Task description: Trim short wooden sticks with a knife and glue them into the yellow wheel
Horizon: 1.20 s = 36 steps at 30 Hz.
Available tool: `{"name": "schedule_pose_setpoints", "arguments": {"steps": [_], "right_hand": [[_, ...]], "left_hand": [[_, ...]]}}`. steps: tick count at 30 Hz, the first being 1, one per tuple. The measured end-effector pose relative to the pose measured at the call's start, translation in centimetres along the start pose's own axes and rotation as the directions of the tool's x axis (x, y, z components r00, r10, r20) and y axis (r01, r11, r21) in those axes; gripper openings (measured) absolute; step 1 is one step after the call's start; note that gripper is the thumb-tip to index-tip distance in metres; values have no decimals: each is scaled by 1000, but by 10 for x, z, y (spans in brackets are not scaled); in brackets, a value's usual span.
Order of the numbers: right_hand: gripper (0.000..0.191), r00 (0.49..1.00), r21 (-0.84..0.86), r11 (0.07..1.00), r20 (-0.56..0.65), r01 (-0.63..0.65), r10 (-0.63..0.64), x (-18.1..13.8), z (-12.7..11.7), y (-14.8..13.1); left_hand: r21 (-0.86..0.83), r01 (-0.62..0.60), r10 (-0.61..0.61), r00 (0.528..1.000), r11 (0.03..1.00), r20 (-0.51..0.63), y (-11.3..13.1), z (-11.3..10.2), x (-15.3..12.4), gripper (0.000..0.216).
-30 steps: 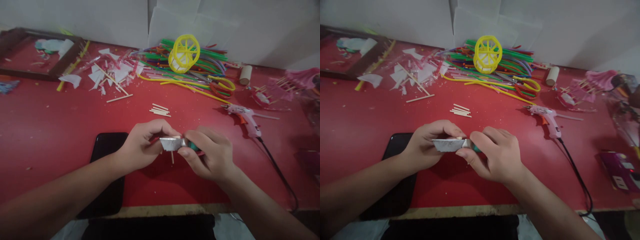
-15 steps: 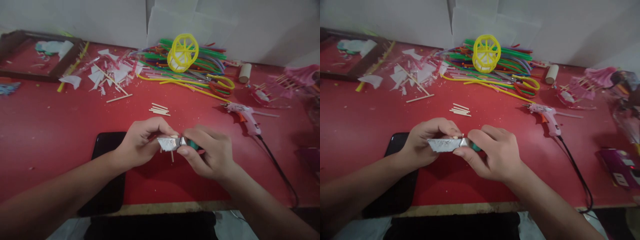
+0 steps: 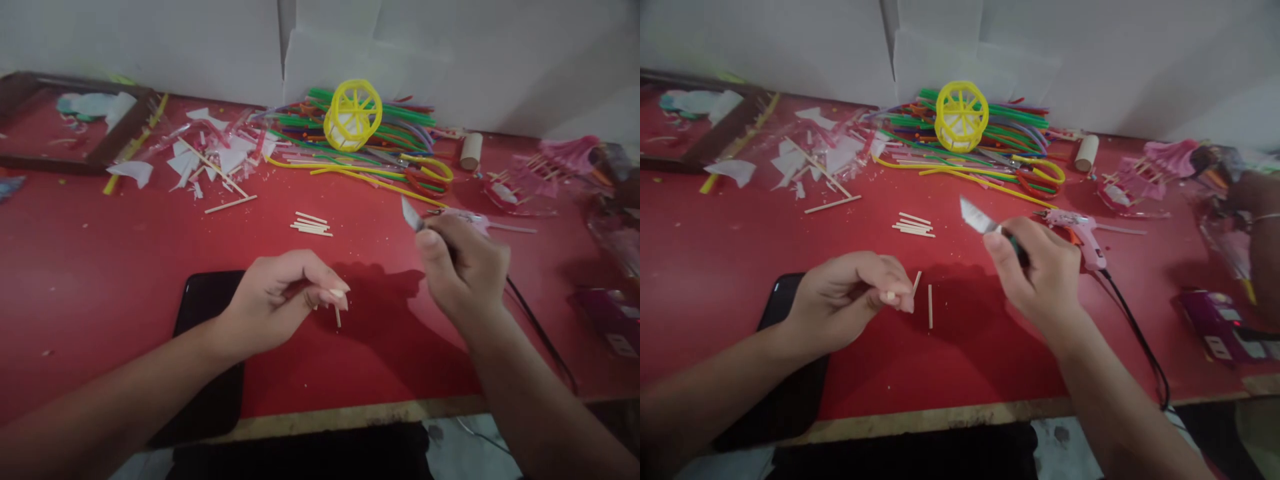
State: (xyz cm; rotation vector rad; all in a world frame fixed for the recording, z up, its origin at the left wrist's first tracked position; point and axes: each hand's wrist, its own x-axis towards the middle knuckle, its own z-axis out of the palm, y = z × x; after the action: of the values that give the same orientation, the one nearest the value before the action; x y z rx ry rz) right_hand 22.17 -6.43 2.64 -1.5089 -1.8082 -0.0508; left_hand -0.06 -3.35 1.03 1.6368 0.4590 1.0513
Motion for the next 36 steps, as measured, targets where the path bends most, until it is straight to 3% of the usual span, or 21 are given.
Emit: {"name": "schedule_pose_setpoints", "arguments": {"steps": [7, 15, 23, 36], "right_hand": [[30, 970, 130, 974, 134, 185, -203, -6, 12, -19], [35, 946, 123, 962, 188, 244, -264, -14, 18, -27], [35, 950, 106, 961, 158, 256, -270, -11, 17, -27], [28, 949, 81, 960, 147, 269, -279, -10, 16, -25]], "left_hand": [[114, 90, -84, 995, 989, -56, -4, -1, 2, 7], [250, 68, -70, 998, 966, -3, -5, -3, 3, 21], [140, 92, -91, 996, 986, -15, -1, -1, 5, 15], [-2, 162, -161, 984, 987, 73, 0, 0, 7, 9]]}}
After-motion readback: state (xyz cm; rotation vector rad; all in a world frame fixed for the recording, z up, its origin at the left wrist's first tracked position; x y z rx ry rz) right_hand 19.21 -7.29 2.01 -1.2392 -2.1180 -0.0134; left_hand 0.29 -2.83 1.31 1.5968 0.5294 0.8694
